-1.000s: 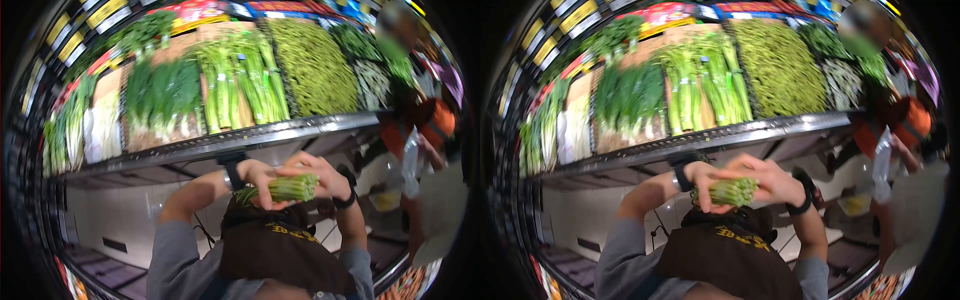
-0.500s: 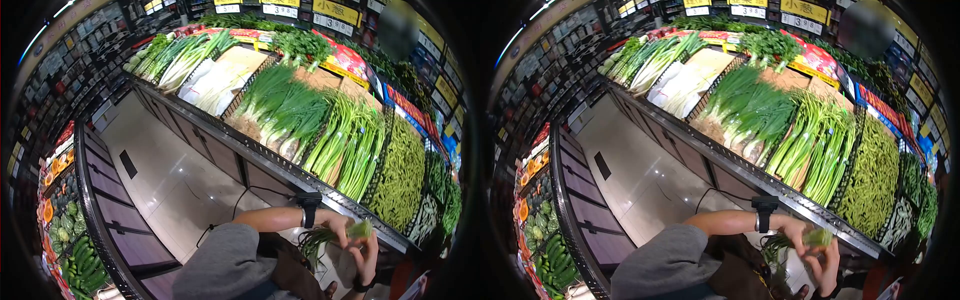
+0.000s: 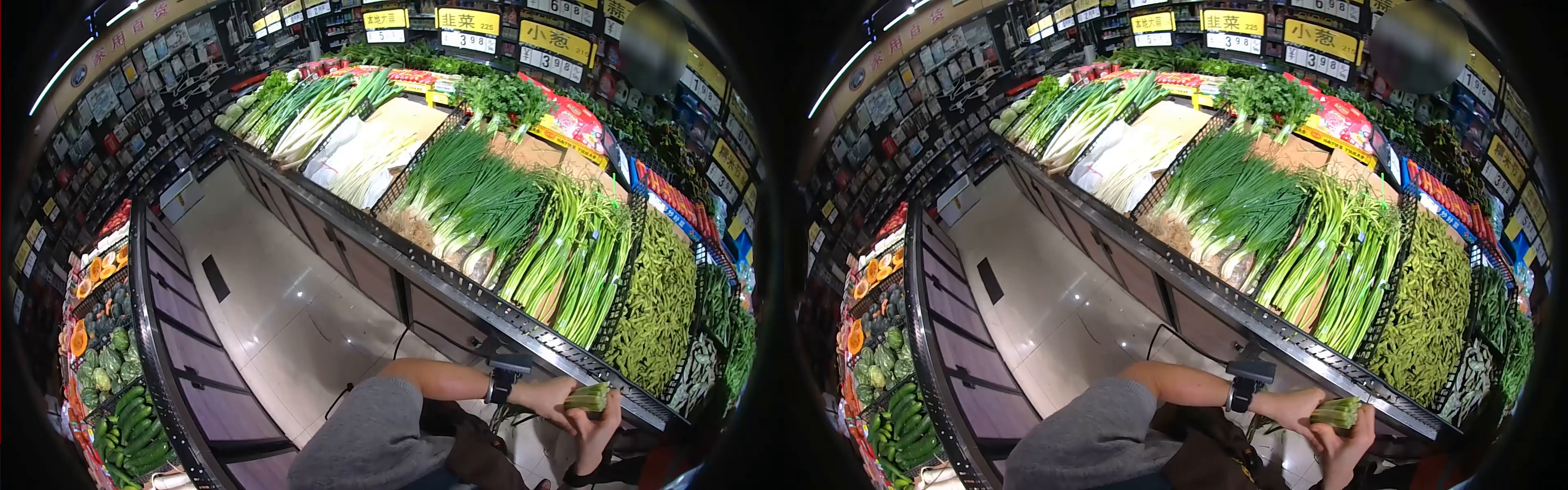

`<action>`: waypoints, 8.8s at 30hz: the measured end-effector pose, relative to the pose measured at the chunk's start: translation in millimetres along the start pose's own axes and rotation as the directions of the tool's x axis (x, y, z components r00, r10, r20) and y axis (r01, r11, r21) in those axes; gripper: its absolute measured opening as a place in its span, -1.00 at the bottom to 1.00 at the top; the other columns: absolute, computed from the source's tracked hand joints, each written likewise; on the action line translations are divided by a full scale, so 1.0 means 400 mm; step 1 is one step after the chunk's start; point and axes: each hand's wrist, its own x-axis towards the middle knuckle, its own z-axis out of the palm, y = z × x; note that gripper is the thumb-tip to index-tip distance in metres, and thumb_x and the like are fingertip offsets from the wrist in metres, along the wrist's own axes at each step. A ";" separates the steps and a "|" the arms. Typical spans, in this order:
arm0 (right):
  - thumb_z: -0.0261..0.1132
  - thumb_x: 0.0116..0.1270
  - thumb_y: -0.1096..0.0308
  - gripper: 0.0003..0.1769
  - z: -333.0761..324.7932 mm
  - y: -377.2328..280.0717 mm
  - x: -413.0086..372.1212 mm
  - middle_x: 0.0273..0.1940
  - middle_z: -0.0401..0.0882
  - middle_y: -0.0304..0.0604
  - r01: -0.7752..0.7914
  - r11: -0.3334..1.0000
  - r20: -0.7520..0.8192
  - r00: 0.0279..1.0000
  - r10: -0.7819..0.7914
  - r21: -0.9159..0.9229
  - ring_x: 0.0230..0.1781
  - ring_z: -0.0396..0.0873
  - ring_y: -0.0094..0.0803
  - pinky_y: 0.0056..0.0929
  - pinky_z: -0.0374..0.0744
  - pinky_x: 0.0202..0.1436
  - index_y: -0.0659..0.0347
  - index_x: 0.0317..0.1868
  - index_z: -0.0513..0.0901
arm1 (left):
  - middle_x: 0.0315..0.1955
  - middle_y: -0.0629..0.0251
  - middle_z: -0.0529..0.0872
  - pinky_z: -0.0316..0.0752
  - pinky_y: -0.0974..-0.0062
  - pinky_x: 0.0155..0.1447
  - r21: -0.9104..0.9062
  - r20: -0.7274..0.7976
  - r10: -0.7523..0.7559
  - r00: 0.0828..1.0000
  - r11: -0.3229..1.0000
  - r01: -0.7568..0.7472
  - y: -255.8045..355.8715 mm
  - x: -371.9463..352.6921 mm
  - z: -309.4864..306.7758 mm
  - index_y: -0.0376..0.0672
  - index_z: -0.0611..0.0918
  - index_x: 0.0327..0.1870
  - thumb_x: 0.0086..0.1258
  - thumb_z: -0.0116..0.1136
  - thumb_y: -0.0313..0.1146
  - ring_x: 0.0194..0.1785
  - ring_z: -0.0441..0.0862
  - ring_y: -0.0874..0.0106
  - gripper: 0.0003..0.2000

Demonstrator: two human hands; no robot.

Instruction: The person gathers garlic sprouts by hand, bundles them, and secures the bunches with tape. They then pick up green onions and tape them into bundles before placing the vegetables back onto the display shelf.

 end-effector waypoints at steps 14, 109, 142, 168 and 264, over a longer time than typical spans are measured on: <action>0.16 0.15 0.46 -0.67 -0.113 0.158 -0.085 -0.08 0.41 -0.13 -0.014 0.952 -0.124 0.991 0.054 0.305 -0.34 0.39 -0.49 -0.55 0.38 -0.29 0.38 -0.06 0.48 | -0.69 0.31 0.58 0.38 0.57 -0.55 -0.426 0.629 -0.157 0.761 0.750 0.506 0.108 0.027 -0.095 -0.31 0.56 -0.49 0.07 0.29 -0.37 -0.65 0.51 0.55 -0.81; 0.31 0.20 0.18 -0.71 0.162 0.085 -0.165 -0.34 0.58 -0.06 -0.086 0.918 0.089 0.995 0.055 0.388 -0.36 0.57 -0.24 -0.34 0.49 -0.28 0.22 -0.19 0.63 | -0.14 0.16 0.63 0.48 0.43 -0.05 0.271 0.466 -0.497 0.732 0.868 0.417 0.044 -0.128 -0.117 -0.28 0.47 0.00 -0.01 0.43 -0.30 -0.13 0.61 0.35 -0.46; 0.33 0.16 0.18 -0.72 0.195 0.108 -0.112 -0.37 0.59 -0.06 -0.242 0.956 0.099 0.969 0.228 0.169 -0.41 0.61 -0.25 -0.36 0.51 -0.36 0.25 -0.33 0.65 | -0.54 0.35 0.58 0.43 0.57 -0.44 0.111 0.391 -0.686 0.614 0.697 0.709 -0.050 -0.148 -0.104 -0.24 0.53 -0.20 0.16 0.32 -0.28 -0.51 0.55 0.54 -0.70; 0.12 0.30 -0.01 -0.54 0.288 0.095 0.100 -0.22 0.56 0.08 -0.107 0.994 0.343 0.933 0.107 -0.021 -0.24 0.55 0.02 -0.16 0.52 -0.23 0.27 -0.19 0.61 | -0.45 0.29 0.50 0.42 0.53 -0.49 -0.435 0.448 -0.601 0.662 0.500 0.749 -0.157 -0.164 -0.296 -0.19 0.20 0.18 0.31 0.19 -0.25 -0.57 0.47 0.51 -0.47; 0.23 0.22 0.29 -0.84 0.283 0.100 0.224 -0.53 0.50 -0.16 0.008 0.994 0.062 0.998 -0.001 -0.110 -0.52 0.52 -0.18 -0.33 0.46 -0.49 0.19 -0.40 0.52 | -0.48 0.35 0.46 0.44 0.54 -0.27 -0.769 -0.045 -0.294 0.955 0.620 0.155 -0.036 0.242 -0.553 -0.22 0.43 -0.15 0.37 0.05 -0.40 -0.43 0.44 0.53 -0.86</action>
